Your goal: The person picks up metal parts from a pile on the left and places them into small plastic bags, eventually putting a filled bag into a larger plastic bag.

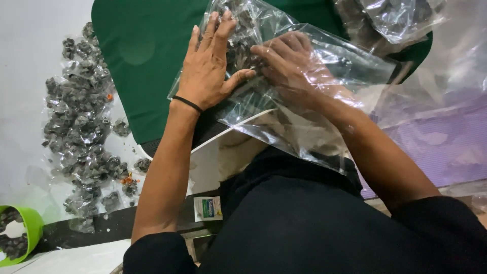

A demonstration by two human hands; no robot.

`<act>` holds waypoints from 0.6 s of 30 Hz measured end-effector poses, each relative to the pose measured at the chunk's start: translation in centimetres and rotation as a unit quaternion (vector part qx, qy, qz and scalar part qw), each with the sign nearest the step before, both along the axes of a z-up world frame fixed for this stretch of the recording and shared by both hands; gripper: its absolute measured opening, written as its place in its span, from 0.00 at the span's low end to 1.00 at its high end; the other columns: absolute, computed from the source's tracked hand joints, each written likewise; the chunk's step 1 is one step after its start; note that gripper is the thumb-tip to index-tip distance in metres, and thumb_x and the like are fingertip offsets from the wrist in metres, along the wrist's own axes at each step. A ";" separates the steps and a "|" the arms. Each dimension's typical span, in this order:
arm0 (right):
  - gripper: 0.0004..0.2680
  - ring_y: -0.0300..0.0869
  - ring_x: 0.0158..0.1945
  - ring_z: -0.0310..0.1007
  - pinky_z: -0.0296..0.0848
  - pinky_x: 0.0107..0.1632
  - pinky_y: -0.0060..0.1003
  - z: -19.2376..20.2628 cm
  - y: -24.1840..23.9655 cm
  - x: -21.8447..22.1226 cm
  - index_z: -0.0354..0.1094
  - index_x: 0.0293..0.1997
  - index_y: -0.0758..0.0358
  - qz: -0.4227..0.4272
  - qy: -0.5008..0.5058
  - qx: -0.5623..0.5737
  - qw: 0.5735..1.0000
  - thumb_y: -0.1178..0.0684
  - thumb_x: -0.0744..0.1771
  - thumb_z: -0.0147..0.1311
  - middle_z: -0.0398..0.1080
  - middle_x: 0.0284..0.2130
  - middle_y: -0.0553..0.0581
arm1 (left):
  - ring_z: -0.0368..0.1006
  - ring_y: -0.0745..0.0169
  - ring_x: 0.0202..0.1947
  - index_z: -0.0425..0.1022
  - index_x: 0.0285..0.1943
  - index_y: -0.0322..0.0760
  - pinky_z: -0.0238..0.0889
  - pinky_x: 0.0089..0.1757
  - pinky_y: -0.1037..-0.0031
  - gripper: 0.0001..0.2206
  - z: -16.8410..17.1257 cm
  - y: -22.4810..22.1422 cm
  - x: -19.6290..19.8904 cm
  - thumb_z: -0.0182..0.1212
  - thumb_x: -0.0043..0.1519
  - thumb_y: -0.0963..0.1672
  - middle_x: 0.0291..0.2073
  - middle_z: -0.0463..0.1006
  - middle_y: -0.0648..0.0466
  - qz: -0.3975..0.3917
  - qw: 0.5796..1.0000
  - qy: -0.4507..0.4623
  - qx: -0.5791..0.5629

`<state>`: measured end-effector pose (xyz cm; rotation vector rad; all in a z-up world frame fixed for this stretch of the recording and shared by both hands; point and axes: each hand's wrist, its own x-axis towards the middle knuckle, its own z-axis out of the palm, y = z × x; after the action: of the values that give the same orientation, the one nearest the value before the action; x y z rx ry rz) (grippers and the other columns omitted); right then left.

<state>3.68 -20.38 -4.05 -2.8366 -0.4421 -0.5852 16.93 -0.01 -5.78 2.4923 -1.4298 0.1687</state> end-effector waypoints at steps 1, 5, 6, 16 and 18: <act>0.14 0.49 0.53 0.63 0.57 0.61 0.45 -0.1 -0.2 0.1 0.65 0.64 0.62 0.000 0.000 0.000 1.000 0.55 0.71 0.54 0.69 0.51 0.59 | 0.40 0.50 0.79 0.44 0.79 0.41 0.39 0.72 0.49 0.43 0.2 0.0 -0.1 0.66 0.67 0.62 0.80 0.50 0.51 0.000 1.000 0.000 0.000; 0.10 0.54 0.66 0.53 0.59 0.70 0.51 -0.9 -0.9 0.7 0.75 0.59 0.61 0.027 -0.016 -0.030 0.999 0.55 0.71 0.55 0.56 0.67 0.61 | 0.39 0.51 0.79 0.45 0.79 0.42 0.36 0.73 0.49 0.42 0.5 0.0 0.0 0.65 0.68 0.62 0.80 0.48 0.52 -0.001 1.000 -0.001 0.011; 0.12 0.54 0.73 0.48 0.52 0.75 0.52 -1.3 -1.0 0.7 0.74 0.59 0.60 0.028 -0.006 -0.065 0.997 0.55 0.69 0.58 0.51 0.75 0.59 | 0.38 0.52 0.79 0.43 0.79 0.42 0.35 0.73 0.49 0.42 0.4 0.0 -0.1 0.65 0.68 0.62 0.80 0.48 0.51 -0.003 1.000 -0.001 0.018; 0.18 0.55 0.64 0.54 0.51 0.65 0.46 0.2 -0.3 0.6 0.69 0.70 0.57 0.008 -0.019 -0.053 0.998 0.40 0.74 0.52 0.60 0.67 0.63 | 0.39 0.51 0.79 0.51 0.76 0.38 0.37 0.72 0.48 0.40 0.0 0.0 0.0 0.67 0.67 0.61 0.79 0.46 0.52 -0.008 1.000 -0.005 -0.002; 0.16 0.54 0.59 0.55 0.52 0.61 0.46 -0.6 -0.4 1.1 0.72 0.70 0.58 -0.007 -0.042 -0.077 0.996 0.47 0.73 0.50 0.61 0.64 0.66 | 0.40 0.46 0.78 0.57 0.68 0.40 0.38 0.71 0.45 0.35 0.4 -0.1 -0.1 0.70 0.66 0.59 0.78 0.47 0.50 -0.011 1.000 0.016 -0.012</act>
<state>4.74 -20.78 -4.63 -2.9711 -0.5037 -0.7050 16.81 -0.12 -5.37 2.4475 -1.4323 0.1398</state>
